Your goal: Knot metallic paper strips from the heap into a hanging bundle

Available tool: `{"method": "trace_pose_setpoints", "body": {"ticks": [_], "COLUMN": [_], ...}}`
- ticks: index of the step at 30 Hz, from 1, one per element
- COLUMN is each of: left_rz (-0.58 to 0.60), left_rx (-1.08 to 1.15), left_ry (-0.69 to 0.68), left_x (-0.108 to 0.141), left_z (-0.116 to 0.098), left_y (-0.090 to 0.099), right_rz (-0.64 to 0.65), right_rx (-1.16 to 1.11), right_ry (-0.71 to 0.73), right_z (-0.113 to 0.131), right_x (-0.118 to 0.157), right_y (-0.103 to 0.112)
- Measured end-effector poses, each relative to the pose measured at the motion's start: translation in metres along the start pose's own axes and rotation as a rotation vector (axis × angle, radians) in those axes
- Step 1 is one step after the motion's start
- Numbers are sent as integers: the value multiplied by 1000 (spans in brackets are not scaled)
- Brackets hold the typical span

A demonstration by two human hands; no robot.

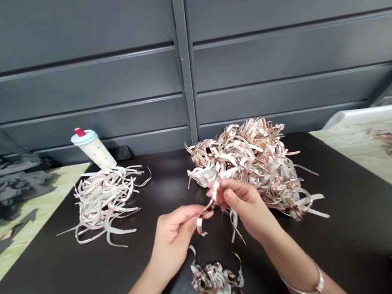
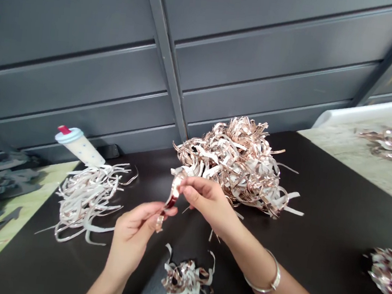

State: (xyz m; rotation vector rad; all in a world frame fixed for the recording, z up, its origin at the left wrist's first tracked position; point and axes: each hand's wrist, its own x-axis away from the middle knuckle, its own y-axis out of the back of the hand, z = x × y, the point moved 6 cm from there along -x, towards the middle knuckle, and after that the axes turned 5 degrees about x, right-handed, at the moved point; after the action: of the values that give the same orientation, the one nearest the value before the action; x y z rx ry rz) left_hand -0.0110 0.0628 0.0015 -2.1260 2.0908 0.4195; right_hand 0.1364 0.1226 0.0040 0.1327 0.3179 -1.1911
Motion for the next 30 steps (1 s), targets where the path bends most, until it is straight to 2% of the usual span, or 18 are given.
{"method": "trace_pose_setpoints", "body": {"ticks": [2,4,6,9,12,14,16,18,21,23,24,26,28,30], "left_rz": [109,145,87,-48,-28,17,18,-10,-36,-22,-15,-31,-99,-161], "left_rx": [-129,-213,-221,-72,47,-41,-242,-464,-703,-766,-770,-713,-538,-271], "left_ry": [-41,-86,-87,21,111,86,-42,-257,-553,-637,-644,-560,-390,-214], "left_x": [-4,-9,-13,-13,-6,-2,1,5,12,15,15,15,13,12], "left_z": [-2,-2,0,6,6,-2,-15,-31,-44,-44,-43,-38,-31,-23], "left_y": [-6,-5,4,21,22,18,16,13,9,6,4,5,9,10], "right_rz": [42,81,141,257,367,363,270,163,115,90,70,35,8,-13], "right_rx": [-161,-134,103,579,892,951,858,667,426,390,402,452,528,625], "right_ry": [-48,-15,108,328,455,492,489,455,410,448,491,597,704,800], "right_z": [-6,-2,8,18,13,10,13,20,29,36,40,47,51,53], "right_x": [-2,-1,3,12,18,19,17,16,18,22,24,29,33,37], "right_y": [-3,-5,-9,-23,-38,-42,-37,-29,-22,-22,-22,-24,-26,-28]}}
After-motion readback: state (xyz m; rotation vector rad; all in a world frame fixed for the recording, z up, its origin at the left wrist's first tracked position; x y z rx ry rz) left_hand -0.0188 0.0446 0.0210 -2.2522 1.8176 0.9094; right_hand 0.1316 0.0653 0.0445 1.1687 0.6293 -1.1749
